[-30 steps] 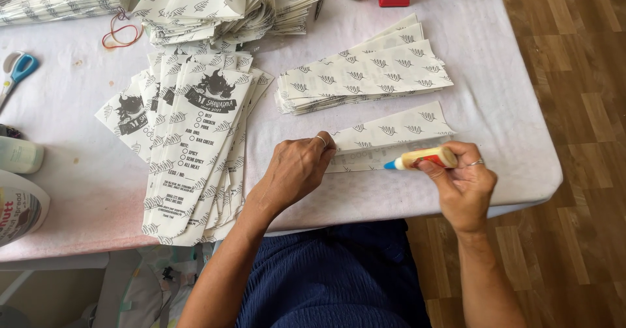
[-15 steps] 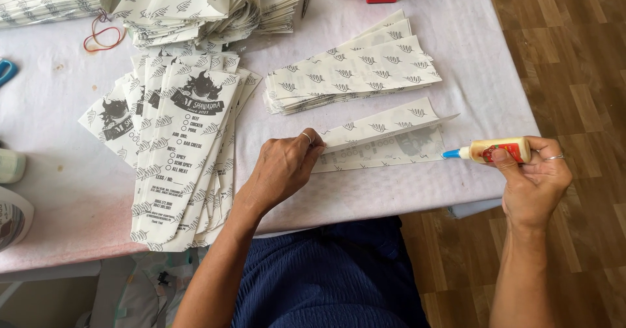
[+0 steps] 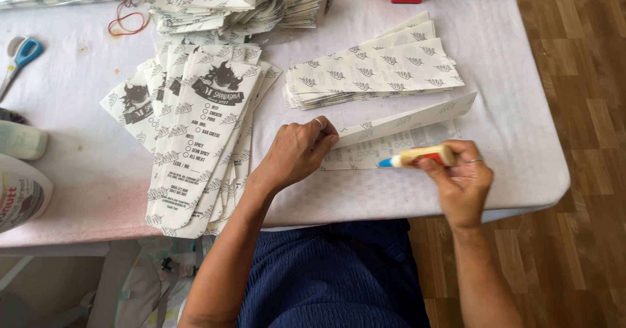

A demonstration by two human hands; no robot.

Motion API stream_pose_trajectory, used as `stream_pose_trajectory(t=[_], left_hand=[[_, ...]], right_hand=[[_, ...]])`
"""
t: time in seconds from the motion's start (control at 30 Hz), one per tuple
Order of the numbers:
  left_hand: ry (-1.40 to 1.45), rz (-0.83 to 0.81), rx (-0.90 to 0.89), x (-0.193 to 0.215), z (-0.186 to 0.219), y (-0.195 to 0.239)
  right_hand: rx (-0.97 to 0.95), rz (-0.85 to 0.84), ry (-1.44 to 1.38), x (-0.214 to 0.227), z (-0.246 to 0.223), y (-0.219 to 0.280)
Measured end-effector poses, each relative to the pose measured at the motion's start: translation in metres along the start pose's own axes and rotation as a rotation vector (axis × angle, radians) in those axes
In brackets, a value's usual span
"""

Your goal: Applying glue to the edges of printed paper sheets and stacking them together.

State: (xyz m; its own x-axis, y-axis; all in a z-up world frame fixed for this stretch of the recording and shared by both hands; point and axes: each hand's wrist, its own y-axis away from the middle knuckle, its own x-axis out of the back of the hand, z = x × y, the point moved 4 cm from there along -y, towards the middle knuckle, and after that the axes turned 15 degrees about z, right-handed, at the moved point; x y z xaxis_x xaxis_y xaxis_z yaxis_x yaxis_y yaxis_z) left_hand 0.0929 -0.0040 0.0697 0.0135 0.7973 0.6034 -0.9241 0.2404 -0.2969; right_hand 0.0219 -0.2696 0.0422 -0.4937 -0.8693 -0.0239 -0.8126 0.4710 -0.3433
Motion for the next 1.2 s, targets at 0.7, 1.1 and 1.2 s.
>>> stream_pose_trajectory(t=[0.7,1.1,1.2], left_hand=[[0.162,-0.063,-0.024,0.002,-0.001,0.021],[-0.174,-0.006,-0.409,-0.025,-0.003,0.061],[-0.131,0.006,-0.418,-0.026,-0.002,0.062]], right_hand=[[-0.001,0.072,-0.031,0.016,-0.006,-0.027],[0.892,0.051,1.226,0.080,-0.005,-0.036],[0.829,-0.286,0.908,0.008,-0.019,0.008]])
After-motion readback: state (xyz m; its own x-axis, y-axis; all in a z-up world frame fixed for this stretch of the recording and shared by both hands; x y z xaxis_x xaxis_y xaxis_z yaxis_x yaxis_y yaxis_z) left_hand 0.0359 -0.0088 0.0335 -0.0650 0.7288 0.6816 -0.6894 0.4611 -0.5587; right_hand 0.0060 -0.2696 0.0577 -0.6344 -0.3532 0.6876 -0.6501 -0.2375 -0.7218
